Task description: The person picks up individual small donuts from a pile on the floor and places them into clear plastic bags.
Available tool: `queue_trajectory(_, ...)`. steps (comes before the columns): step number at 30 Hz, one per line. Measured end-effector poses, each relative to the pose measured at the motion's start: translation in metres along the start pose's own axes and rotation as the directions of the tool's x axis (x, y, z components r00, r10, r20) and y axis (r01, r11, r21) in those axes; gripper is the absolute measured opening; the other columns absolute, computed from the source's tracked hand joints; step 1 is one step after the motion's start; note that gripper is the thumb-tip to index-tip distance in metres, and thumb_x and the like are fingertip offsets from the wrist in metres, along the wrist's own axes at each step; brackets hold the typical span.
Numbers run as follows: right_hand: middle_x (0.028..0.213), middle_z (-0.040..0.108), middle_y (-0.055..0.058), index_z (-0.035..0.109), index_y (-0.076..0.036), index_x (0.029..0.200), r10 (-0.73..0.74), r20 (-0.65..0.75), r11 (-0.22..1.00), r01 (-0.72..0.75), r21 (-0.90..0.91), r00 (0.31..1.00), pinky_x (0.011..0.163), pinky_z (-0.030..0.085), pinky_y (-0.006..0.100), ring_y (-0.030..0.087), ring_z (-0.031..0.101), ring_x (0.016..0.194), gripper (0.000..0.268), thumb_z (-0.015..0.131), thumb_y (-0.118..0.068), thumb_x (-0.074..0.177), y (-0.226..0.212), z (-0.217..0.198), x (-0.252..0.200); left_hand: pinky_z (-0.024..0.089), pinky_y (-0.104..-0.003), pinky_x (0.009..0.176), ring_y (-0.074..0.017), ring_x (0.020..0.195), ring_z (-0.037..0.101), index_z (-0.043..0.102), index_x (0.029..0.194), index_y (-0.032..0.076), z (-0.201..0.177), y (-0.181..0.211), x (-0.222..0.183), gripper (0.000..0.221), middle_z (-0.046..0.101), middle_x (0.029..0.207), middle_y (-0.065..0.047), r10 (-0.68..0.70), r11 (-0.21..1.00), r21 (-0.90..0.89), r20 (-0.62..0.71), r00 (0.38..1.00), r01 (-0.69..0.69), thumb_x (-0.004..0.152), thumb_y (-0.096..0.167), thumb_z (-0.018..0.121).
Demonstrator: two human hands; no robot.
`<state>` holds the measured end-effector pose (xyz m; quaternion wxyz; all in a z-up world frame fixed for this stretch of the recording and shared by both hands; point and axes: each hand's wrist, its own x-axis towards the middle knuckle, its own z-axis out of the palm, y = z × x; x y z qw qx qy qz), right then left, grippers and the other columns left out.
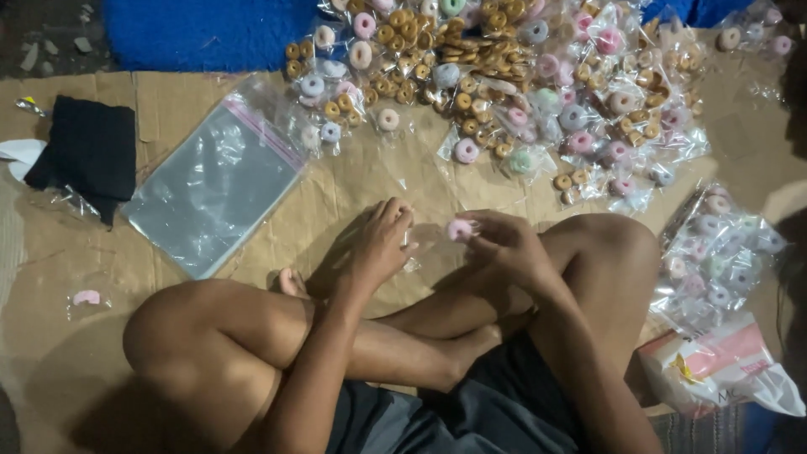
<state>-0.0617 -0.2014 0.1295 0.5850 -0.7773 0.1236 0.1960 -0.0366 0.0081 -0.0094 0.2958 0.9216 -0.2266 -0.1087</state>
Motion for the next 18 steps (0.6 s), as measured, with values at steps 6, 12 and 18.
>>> queue_trajectory(6,0.112,0.074,0.019,0.079,-0.008,0.115,-0.215,-0.019,0.967,0.210,-0.142,0.976,0.073,0.064,0.042,0.032,0.075,0.089,0.031,0.075,0.001,0.085,0.034,0.012,0.012,0.051,-0.040,0.090,-0.0269,0.114,0.057,0.064,0.087,0.007,-0.010,0.003,0.003,0.013,0.058,0.115,-0.005,-0.051,0.998,-0.018,0.058,0.997,0.052,0.090,0.015,0.074)
queue_trajectory(12,0.107,0.073,0.013,0.081,-0.012,0.105,-0.413,0.030,0.785,0.372,-0.494,0.910,0.067,0.066,0.041,0.032,0.076,0.082,0.025,0.074,-0.003,0.083,0.044,0.025,0.010,0.051,-0.046,0.079,-0.0346,0.096,0.061,0.054,0.090,0.008,0.014,-0.010,0.005,0.010,0.057,0.099,-0.011,0.055,0.998,-0.034,-0.154,0.986,-0.061,0.095,0.012,0.062)
queue_trajectory(18,0.115,0.069,0.009,0.080,-0.016,0.105,-0.525,0.087,0.649,0.464,-0.603,0.847,0.074,0.064,0.042,0.033,0.075,0.092,0.023,0.070,-0.004,0.088,0.038,0.034,0.010,0.053,-0.048,0.077,-0.0385,0.094,0.067,0.050,0.094,0.011,-0.016,0.010,0.005,0.006,0.064,0.103,-0.013,0.012,0.978,-0.198,-0.221,0.975,-0.057,0.096,0.007,0.054)
